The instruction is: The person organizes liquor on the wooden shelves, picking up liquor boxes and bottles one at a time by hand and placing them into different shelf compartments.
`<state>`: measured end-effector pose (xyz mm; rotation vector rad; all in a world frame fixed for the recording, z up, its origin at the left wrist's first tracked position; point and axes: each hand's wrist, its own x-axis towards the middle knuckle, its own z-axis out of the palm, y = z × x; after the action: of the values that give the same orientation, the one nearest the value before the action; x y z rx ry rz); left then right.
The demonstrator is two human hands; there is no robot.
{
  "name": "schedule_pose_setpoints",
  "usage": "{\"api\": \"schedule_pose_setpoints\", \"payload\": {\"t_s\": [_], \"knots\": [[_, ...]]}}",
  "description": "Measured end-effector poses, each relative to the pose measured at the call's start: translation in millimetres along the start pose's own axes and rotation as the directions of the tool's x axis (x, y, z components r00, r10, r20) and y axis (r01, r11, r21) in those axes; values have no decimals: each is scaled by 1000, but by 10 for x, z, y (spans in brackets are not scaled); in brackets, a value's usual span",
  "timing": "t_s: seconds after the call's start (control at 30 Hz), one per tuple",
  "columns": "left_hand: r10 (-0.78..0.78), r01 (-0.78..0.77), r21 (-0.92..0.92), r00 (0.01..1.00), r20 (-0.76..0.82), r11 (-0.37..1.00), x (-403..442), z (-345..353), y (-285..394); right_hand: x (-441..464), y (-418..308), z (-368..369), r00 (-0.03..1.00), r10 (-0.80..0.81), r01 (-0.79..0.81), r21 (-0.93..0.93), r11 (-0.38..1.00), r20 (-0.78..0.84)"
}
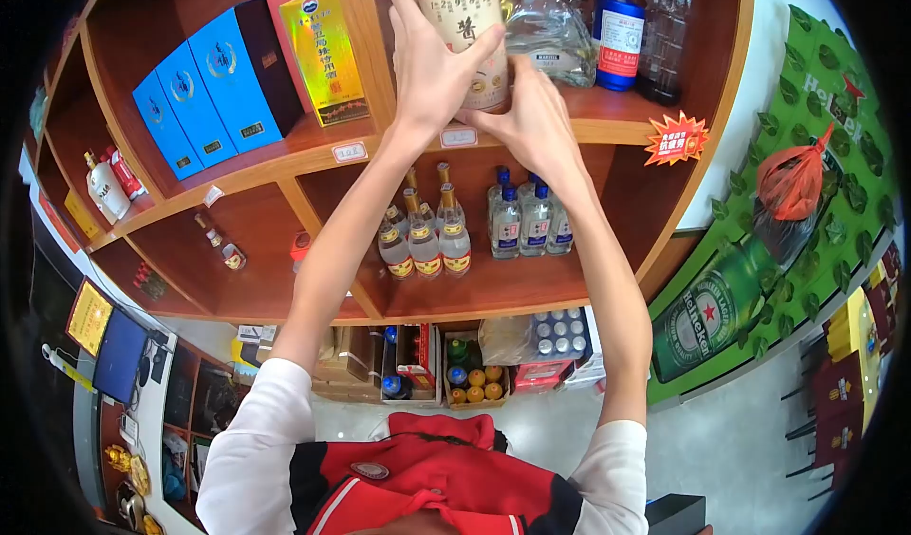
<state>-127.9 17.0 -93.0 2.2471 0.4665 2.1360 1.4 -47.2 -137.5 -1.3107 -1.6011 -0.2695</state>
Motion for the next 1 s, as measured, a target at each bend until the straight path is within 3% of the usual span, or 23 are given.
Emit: {"api": "schedule_pose_setpoints", "payload": {"t_s": [0.03, 0.1, 0.3, 0.37, 0.4, 0.5, 0.57, 0.63, 0.8, 0.9, 0.93, 1.0], "knots": [[10, -10, -1, 1000, -6, 1000, -4, 26, -30, 82, 44, 22, 1000, -8, 8, -2, 1000, -8], [-124, 124, 31, 992, 16, 992, -19, 74, -112, 200, 107, 78, 988, 77, -88, 81, 993, 135], [-140, 133, 170, 990, 29, 976, -17, 71, -173, 428, 146, 185, 977, 41, -60, 87, 994, 209], [-136, 123, 253, 990, 34, 960, 14, 70, -193, 501, 148, 185, 954, 28, -56, 88, 995, 300], [-156, 138, 200, 985, 77, 970, 9, 58, -201, 485, 140, 209, 967, 33, -53, 72, 996, 254], [-23, 15, 270, 999, 29, 963, -100, 119, -200, 558, 167, 271, 946, 5, -52, 138, 989, 325], [-72, 59, 184, 995, 64, 981, -209, 58, -91, 572, 223, 348, 949, 4, -47, 128, 991, 315], [34, -36, 209, 999, 11, 977, -345, 23, -39, 579, 299, 437, 969, -71, 59, 56, 997, 237], [37, -50, 123, 994, 106, 991, -776, -251, 129, 608, 153, 487, 975, 52, -53, -1, 999, 216], [49, -53, 23, 989, 140, 998, -1086, -498, 296, 608, 99, 444, 971, 62, -59, -20, 998, 233], [47, -45, -20, 990, 131, 999, -1213, -595, 368, 633, 141, 429, 944, -8, -21, 85, 996, 330], [77, -60, -127, 988, 137, 990, -1541, -776, 423, 648, 251, 477, 933, -59, 34, 76, 997, 354]]}}
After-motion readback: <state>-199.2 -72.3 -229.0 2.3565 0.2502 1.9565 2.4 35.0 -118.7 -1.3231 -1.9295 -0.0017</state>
